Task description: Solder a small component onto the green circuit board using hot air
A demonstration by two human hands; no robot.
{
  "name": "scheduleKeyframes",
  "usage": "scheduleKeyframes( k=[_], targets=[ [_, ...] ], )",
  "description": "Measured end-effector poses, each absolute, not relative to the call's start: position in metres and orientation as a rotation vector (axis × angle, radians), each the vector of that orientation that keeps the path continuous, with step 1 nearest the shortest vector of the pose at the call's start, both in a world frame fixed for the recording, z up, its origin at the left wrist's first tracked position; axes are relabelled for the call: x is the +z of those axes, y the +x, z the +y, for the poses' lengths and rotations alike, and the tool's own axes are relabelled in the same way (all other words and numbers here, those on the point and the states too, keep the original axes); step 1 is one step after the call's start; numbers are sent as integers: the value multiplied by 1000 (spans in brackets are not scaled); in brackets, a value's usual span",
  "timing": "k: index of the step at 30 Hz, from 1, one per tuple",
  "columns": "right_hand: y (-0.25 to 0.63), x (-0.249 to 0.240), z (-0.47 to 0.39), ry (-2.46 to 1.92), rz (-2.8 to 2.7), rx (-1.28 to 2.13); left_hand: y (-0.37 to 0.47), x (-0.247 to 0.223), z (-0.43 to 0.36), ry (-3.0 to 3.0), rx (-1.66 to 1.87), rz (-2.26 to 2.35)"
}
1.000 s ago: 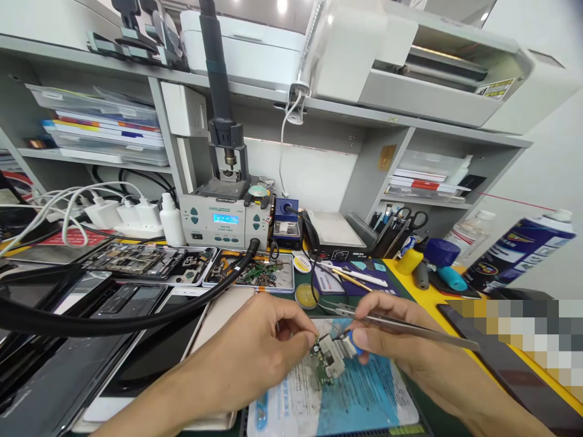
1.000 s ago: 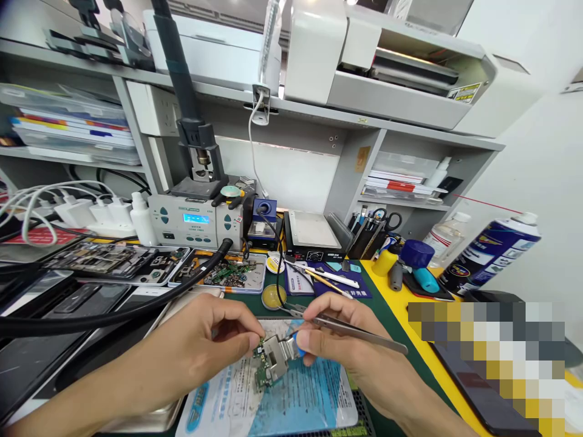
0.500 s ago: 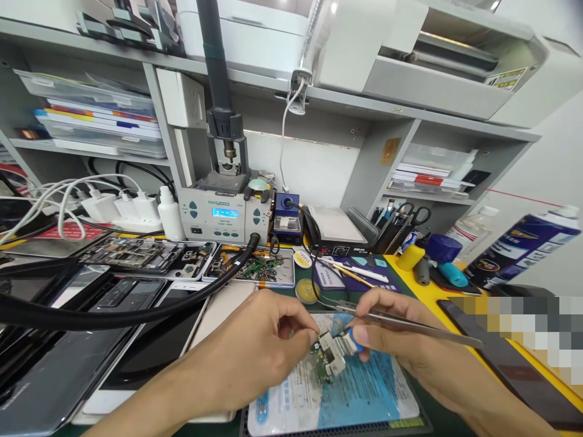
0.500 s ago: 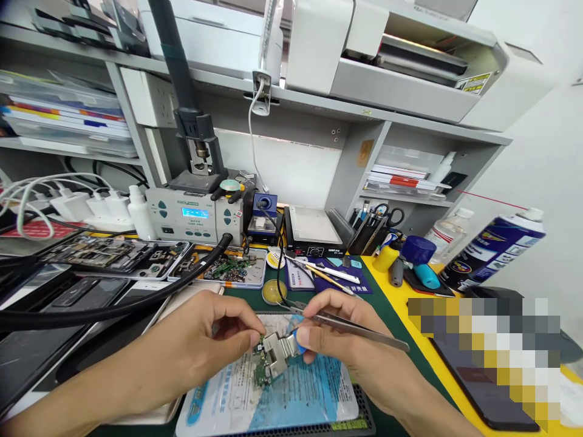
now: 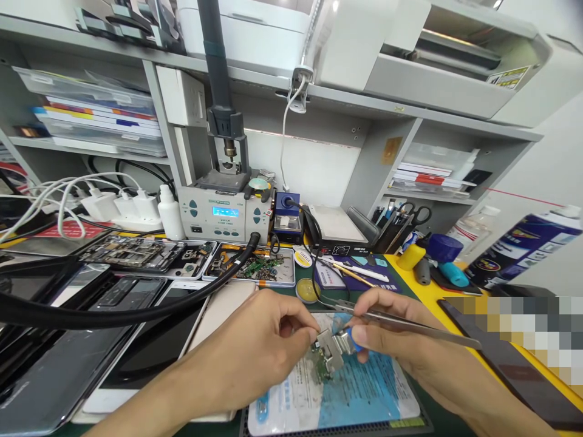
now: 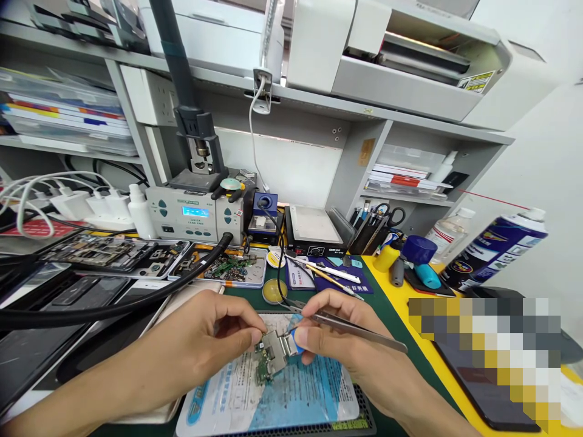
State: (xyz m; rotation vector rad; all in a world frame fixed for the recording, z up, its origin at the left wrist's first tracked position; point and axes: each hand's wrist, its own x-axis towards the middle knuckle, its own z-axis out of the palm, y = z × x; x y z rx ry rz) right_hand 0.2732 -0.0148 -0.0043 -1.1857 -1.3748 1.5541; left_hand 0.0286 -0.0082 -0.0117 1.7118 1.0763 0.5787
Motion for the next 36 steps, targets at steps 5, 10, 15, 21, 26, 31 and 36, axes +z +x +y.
scheduleKeyframes(
  k=[5, 10, 15, 21, 26, 31, 36],
  targets=[
    [271, -3, -16, -1189, -1376, 1548, 29, -14, -6, 1692, 588, 1073],
    [272, 0, -16, -1218, -1367, 1568, 27, -16, -7, 1651, 574, 1062],
    [272, -2, -14, -1211, -1390, 1589, 27, -13, -8, 1662, 572, 1068],
    [271, -1, -14, -1211, -1403, 1575, 26, -8, -8, 1674, 534, 1080],
    [270, 2, -15, -1239, -1406, 1561, 26, -7, -8, 1659, 545, 1077],
    [271, 0, -14, -1221, -1409, 1548, 26, -7, -8, 1651, 565, 1071],
    [271, -1, -11, -1227, -1411, 1534, 27, -8, -8, 1672, 559, 1060]
  ],
)
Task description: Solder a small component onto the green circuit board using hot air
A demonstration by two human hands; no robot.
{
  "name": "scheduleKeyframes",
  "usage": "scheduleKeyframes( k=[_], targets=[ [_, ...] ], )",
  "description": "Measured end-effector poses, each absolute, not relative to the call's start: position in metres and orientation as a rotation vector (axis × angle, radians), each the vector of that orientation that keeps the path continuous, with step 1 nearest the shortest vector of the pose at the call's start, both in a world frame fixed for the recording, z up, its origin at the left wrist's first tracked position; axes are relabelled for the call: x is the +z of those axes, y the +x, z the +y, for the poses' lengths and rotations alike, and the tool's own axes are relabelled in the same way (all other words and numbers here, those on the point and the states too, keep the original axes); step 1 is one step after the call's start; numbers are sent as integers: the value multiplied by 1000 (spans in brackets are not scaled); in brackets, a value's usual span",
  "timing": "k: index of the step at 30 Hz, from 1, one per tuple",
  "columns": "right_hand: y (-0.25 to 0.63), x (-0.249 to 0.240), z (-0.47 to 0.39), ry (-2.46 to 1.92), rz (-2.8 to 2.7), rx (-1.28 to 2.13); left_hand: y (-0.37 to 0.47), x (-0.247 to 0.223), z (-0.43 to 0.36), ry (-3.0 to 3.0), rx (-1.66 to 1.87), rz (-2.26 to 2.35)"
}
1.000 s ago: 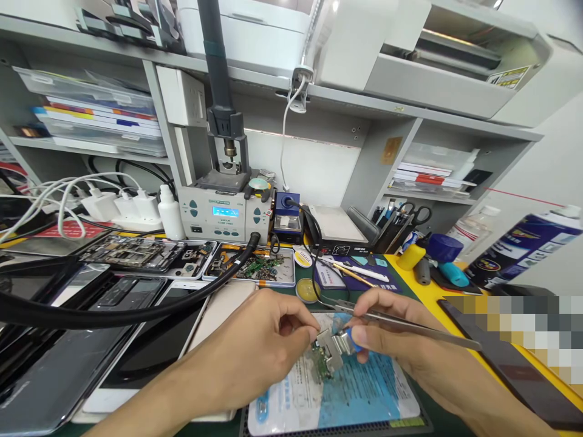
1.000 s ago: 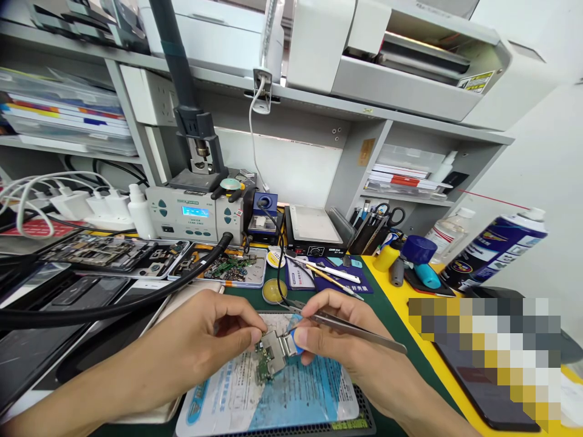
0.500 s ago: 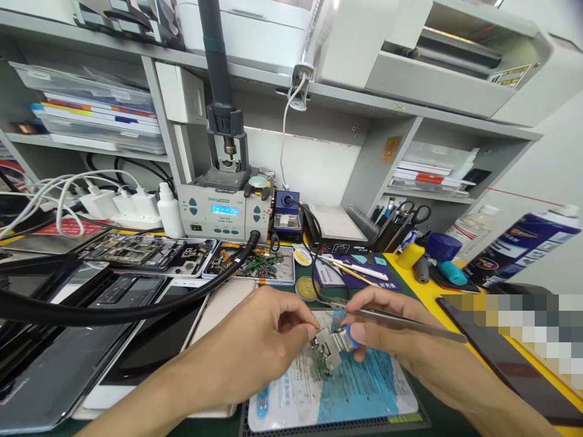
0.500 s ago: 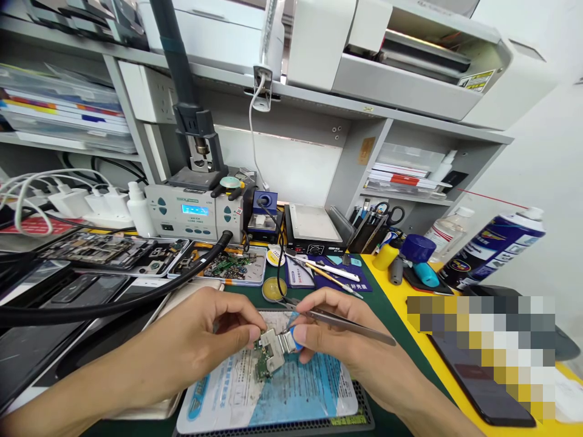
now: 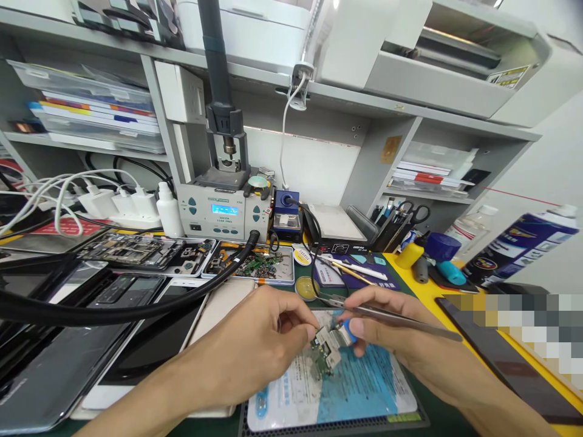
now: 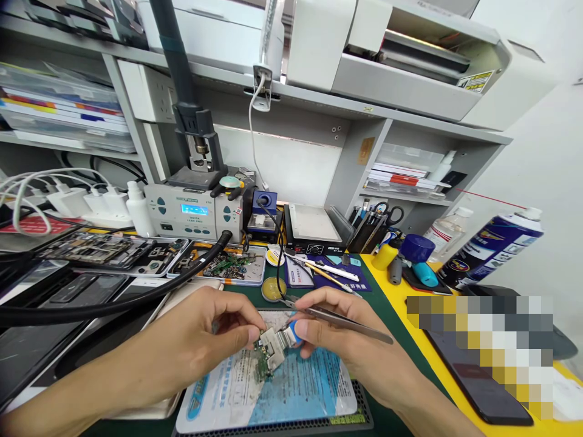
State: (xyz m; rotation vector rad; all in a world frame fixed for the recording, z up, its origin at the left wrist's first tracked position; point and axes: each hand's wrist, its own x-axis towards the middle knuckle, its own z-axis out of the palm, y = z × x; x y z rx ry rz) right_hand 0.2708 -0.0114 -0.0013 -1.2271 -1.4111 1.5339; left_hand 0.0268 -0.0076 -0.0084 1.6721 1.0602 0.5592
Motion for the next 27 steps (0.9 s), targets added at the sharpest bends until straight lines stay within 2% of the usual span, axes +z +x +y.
scheduleKeyframes(
  k=[27],
  targets=[
    [269, 3, -13, -1198, -1343, 1530, 30, -4, -7, 1582, 608, 1081]
  ],
)
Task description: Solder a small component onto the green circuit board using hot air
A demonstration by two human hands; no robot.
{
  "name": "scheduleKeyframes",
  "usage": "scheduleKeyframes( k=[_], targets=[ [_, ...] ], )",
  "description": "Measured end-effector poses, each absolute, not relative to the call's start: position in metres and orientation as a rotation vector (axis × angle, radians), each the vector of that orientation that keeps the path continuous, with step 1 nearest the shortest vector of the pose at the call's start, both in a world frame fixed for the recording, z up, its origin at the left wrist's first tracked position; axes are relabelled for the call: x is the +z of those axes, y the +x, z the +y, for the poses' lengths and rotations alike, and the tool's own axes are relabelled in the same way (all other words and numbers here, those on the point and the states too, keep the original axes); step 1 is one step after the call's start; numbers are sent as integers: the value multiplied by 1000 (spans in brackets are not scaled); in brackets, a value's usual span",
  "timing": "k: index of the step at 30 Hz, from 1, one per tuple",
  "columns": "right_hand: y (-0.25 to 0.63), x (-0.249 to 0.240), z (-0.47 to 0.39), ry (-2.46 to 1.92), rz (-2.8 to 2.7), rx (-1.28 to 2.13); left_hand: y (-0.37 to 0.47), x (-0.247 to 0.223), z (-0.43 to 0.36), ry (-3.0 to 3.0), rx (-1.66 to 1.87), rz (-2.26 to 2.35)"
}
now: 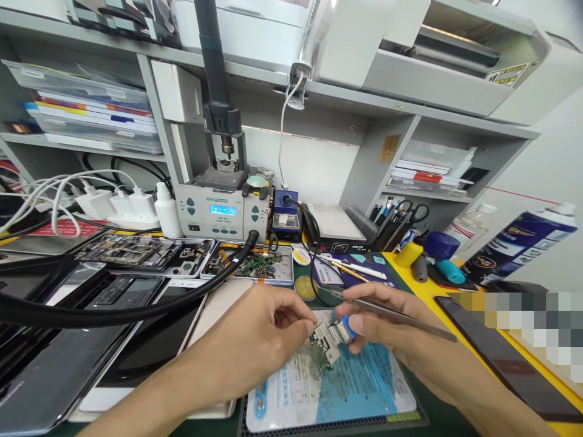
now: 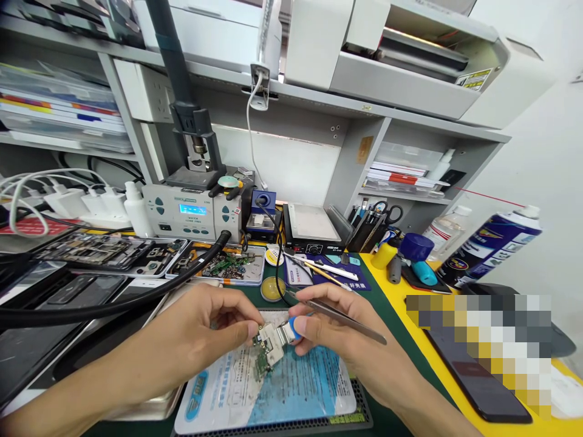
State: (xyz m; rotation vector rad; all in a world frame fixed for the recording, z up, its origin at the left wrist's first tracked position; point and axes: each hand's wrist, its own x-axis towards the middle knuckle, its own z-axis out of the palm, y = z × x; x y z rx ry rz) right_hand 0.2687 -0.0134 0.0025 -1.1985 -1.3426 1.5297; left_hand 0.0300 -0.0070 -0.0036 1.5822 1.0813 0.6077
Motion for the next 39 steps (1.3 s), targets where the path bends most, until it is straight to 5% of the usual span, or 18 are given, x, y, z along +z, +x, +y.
scheduleKeyframes(
  k=[31, 39],
  targets=[
    [274, 0, -11, -1196, -1354, 1523, 33, -12, -8, 1573, 645, 1104],
    [269, -2, -14, -1319, -1704, 1264, 32, 2, -8, 1728, 627, 1254]
  ],
)
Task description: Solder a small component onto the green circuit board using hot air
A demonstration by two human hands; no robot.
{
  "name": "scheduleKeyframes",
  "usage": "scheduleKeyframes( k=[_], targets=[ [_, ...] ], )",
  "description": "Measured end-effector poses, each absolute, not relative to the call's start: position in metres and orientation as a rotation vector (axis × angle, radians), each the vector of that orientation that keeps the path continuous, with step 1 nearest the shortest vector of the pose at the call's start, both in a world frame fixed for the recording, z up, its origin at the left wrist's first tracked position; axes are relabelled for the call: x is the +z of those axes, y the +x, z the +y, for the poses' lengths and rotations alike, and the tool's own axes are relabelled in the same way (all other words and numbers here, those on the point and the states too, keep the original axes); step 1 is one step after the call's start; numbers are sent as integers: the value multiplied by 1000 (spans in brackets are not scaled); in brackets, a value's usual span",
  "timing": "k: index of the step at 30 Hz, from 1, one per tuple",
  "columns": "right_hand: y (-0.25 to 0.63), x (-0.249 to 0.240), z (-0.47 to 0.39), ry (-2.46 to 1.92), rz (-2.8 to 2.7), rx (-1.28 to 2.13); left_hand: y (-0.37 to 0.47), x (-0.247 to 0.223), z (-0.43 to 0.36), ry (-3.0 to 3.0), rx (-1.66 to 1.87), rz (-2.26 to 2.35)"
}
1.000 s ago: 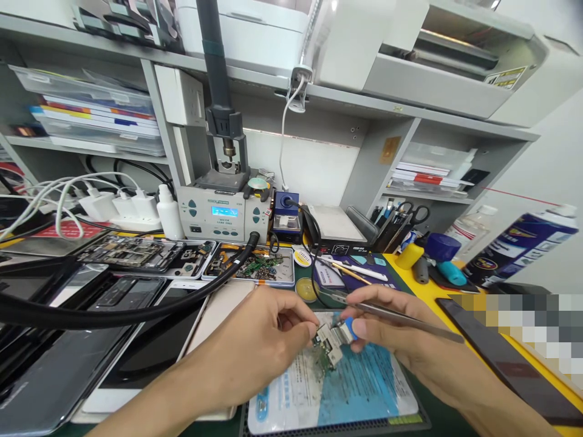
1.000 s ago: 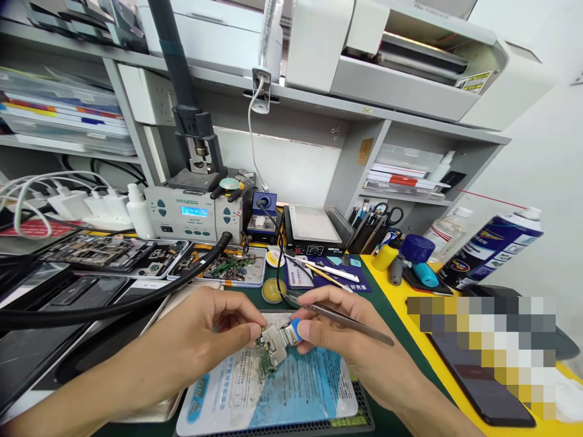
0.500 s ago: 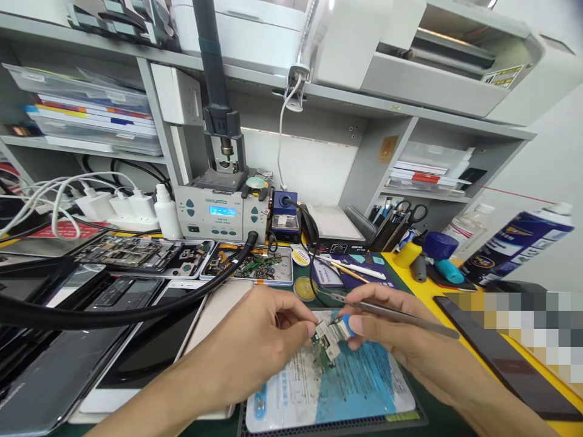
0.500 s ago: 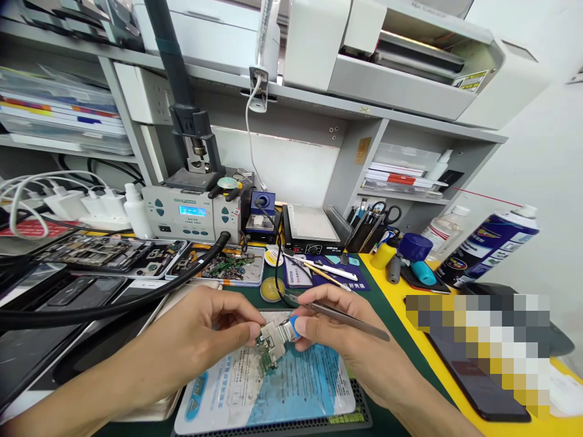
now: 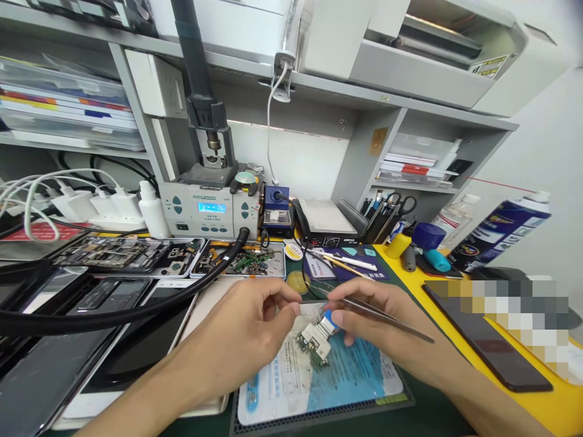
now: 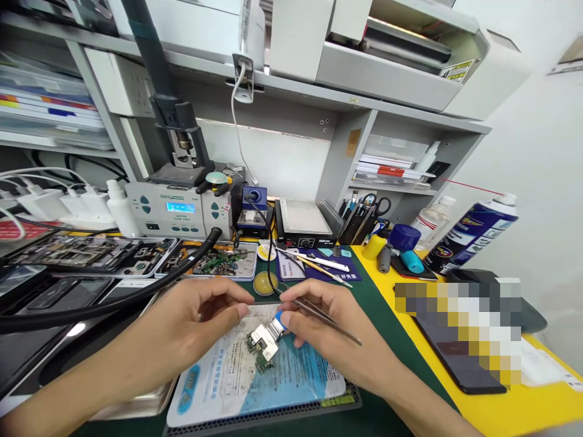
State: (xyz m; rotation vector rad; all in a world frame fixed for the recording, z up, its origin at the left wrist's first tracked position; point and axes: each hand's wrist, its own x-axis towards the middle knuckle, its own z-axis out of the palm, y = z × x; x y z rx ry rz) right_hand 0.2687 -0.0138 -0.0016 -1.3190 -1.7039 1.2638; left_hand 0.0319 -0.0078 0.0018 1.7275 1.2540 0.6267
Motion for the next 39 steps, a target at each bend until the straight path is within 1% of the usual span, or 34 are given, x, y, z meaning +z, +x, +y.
scheduleKeyframes(
  k=[5, 7, 14, 22, 29, 34, 36, 39],
  targets=[
    [267, 0, -20, -1368, -1965, 853, 30, -4, -5, 1813, 684, 1269],
    [269, 1, -21, -1373, -2028, 762, 29, -7, -4, 1841, 699, 1277],
    [277, 0, -22, -1143, -2271, 763, 27, -7, -5, 1883, 698, 1341],
    [274, 0, -18, -1190, -2291, 624, 27, -9, -4, 1892, 709, 1336],
    [276, -1, -22, -1181, -2275, 601, 28, -3, -5, 1905, 726, 1375],
    [276, 3, -24, -1206, -2037, 614, 28, -6, -4, 1924, 798, 1370],
    [279, 4, -23, -1230, -1871, 694, 27, -7, -2, 1923, 828, 1387],
    [285, 4, -21, -1189, -1615, 966, 26, -8, 1, 1881, 899, 1428]
  ],
)
